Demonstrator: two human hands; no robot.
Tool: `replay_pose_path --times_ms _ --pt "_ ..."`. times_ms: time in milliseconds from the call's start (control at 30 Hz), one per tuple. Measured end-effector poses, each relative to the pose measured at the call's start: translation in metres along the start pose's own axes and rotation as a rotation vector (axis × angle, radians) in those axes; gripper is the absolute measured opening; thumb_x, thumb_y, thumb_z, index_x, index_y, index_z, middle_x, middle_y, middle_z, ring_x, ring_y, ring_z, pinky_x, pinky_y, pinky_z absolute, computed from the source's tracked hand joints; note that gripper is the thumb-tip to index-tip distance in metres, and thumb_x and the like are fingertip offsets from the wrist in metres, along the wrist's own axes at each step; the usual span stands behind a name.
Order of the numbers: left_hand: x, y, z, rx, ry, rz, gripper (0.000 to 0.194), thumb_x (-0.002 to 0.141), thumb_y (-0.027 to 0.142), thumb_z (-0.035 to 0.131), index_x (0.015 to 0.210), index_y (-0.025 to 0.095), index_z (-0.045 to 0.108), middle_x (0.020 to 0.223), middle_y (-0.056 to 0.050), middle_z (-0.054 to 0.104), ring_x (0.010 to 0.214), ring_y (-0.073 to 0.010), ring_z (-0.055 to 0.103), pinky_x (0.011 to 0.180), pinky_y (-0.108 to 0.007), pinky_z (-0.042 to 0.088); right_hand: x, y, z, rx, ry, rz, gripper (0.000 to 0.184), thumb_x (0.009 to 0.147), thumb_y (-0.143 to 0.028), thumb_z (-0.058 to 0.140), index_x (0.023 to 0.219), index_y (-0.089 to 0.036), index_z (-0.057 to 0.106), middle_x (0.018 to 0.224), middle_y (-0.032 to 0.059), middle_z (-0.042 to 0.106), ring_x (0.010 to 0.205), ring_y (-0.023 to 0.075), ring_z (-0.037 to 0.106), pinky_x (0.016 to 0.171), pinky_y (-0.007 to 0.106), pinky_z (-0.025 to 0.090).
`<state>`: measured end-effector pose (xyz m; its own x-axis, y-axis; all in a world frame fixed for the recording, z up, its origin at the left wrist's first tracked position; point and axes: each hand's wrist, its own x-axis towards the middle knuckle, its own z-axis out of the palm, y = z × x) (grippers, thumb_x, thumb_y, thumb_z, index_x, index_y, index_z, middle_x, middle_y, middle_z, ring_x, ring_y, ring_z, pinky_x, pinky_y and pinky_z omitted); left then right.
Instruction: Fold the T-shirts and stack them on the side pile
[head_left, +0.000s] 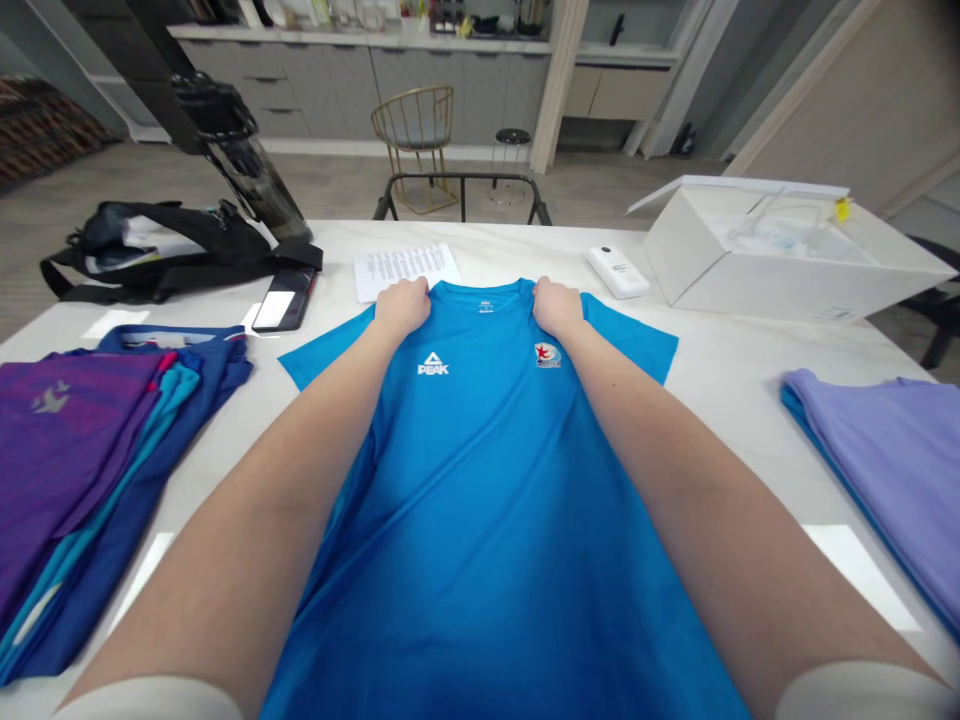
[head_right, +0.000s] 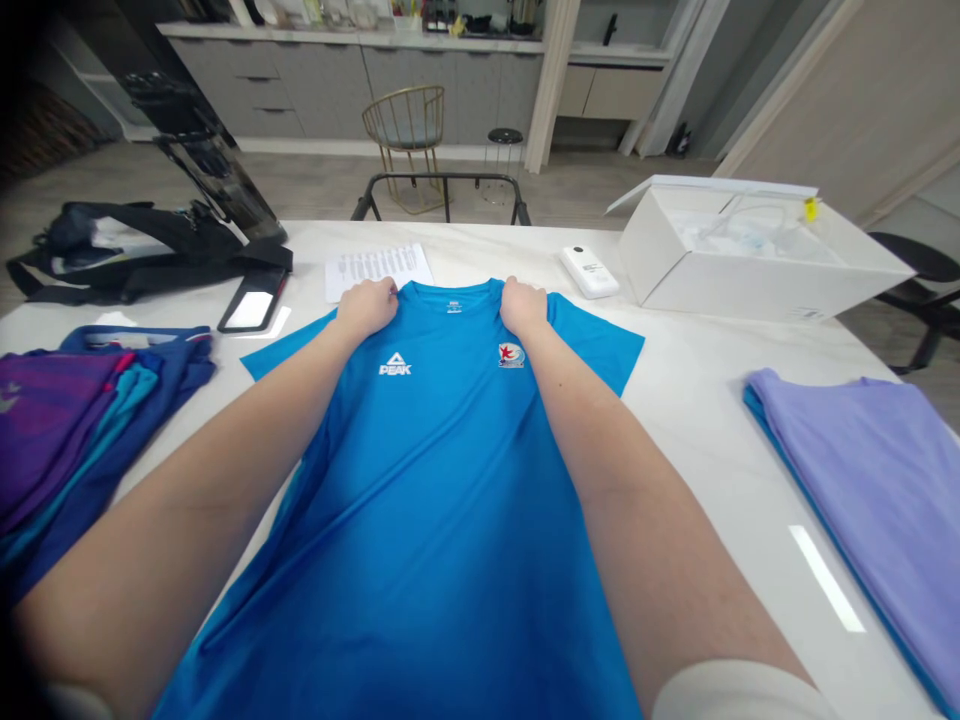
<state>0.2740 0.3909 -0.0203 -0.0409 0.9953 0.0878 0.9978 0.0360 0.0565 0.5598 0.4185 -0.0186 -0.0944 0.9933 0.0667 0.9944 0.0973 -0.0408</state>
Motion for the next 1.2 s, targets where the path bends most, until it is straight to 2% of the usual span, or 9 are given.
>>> replay_pose_path --times_ms 233,333,500,633,733,833,900,1000,1200 --pt "0.010 0.015 -0.004 -0.078 0.113 -0.174 0.043 0.101 0.019 0.025 0.132 0.013 0.055 0.116 -0.020 0.066 0.110 -0.0350 0.064 0.090 -0.045 0.050 0.011 -0.002 0.003 0.072 0.070 0.049 0.035 0.102 -0.011 0.029 0.125 -0.008 0.055 0.117 0.0220 0.066 0.111 0.0338 0.060 0.097 0.046 0.040" --pt "-0.003 0.025 -0.006 -0.135 0.141 -0.083 0.047 0.102 0.025 0.032 0.146 0.014 0.046 0.126 -0.018 0.064 0.117 -0.0330 0.061 0.096 -0.043 0.048 0.001 -0.004 -0.001 0.134 0.103 -0.008 0.037 0.108 -0.026 0.028 0.131 -0.012 0.054 0.122 0.0205 0.064 0.114 0.0341 0.057 0.097 0.046 0.040" --pt "-0.063 0.043 -0.004 -0.139 0.101 0.231 0.052 0.101 0.030 0.043 0.150 0.014 0.048 0.152 -0.016 0.049 0.136 -0.0314 0.048 0.114 -0.046 0.036 -0.060 -0.010 -0.011 0.190 0.162 -0.163 0.043 0.108 -0.039 0.036 0.141 -0.018 0.053 0.139 0.0179 0.056 0.126 0.0336 0.048 0.103 0.048 0.038" --pt "-0.124 0.050 -0.001 -0.151 0.012 0.311 0.050 0.106 0.041 0.037 0.147 0.019 0.054 0.158 -0.010 0.045 0.144 -0.0288 0.041 0.122 -0.050 0.028 -0.127 -0.008 -0.016 0.201 0.133 -0.161 0.040 0.107 -0.044 0.041 0.133 -0.023 0.062 0.142 0.0154 0.053 0.127 0.0330 0.046 0.103 0.051 0.038" --pt "-0.152 0.034 -0.008 -0.144 0.073 0.206 0.051 0.108 0.041 0.030 0.149 0.021 0.053 0.159 -0.010 0.043 0.143 -0.0283 0.042 0.120 -0.050 0.030 -0.155 0.015 -0.022 0.208 0.139 0.074 0.045 0.108 -0.047 0.037 0.136 -0.023 0.062 0.141 0.0175 0.052 0.126 0.0363 0.046 0.101 0.057 0.038" --pt "-0.160 -0.002 -0.020 -0.119 0.146 -0.065 0.048 0.105 0.030 0.030 0.144 0.017 0.055 0.150 -0.016 0.050 0.133 -0.0325 0.049 0.108 -0.050 0.041 -0.157 0.056 -0.028 0.201 0.167 0.383 0.044 0.107 -0.040 0.036 0.138 -0.020 0.061 0.139 0.0200 0.051 0.127 0.0392 0.045 0.100 0.061 0.038" --pt "-0.158 -0.030 -0.026 -0.094 0.125 -0.237 0.046 0.101 0.026 0.035 0.141 0.014 0.055 0.143 -0.020 0.053 0.130 -0.0370 0.050 0.103 -0.054 0.042 -0.152 0.084 -0.029 0.178 0.129 0.466 0.041 0.103 -0.033 0.043 0.135 -0.018 0.063 0.138 0.0214 0.051 0.128 0.0395 0.045 0.101 0.061 0.036" --pt "-0.156 -0.064 -0.028 -0.041 0.079 -0.359 0.046 0.098 0.033 0.044 0.136 0.009 0.056 0.139 -0.025 0.053 0.130 -0.0430 0.048 0.103 -0.059 0.040 -0.150 0.109 -0.025 0.140 0.049 0.453 0.036 0.098 -0.035 0.052 0.126 -0.018 0.067 0.133 0.0195 0.055 0.123 0.0384 0.049 0.101 0.060 0.038" --pt "-0.151 -0.092 -0.019 0.068 -0.032 -0.271 0.040 0.101 0.030 0.036 0.123 0.007 0.059 0.125 -0.024 0.062 0.118 -0.0394 0.056 0.098 -0.052 0.042 -0.159 0.117 -0.016 0.112 0.036 0.317 0.030 0.102 -0.036 0.046 0.119 -0.019 0.063 0.122 0.0164 0.060 0.113 0.0327 0.053 0.097 0.055 0.041"
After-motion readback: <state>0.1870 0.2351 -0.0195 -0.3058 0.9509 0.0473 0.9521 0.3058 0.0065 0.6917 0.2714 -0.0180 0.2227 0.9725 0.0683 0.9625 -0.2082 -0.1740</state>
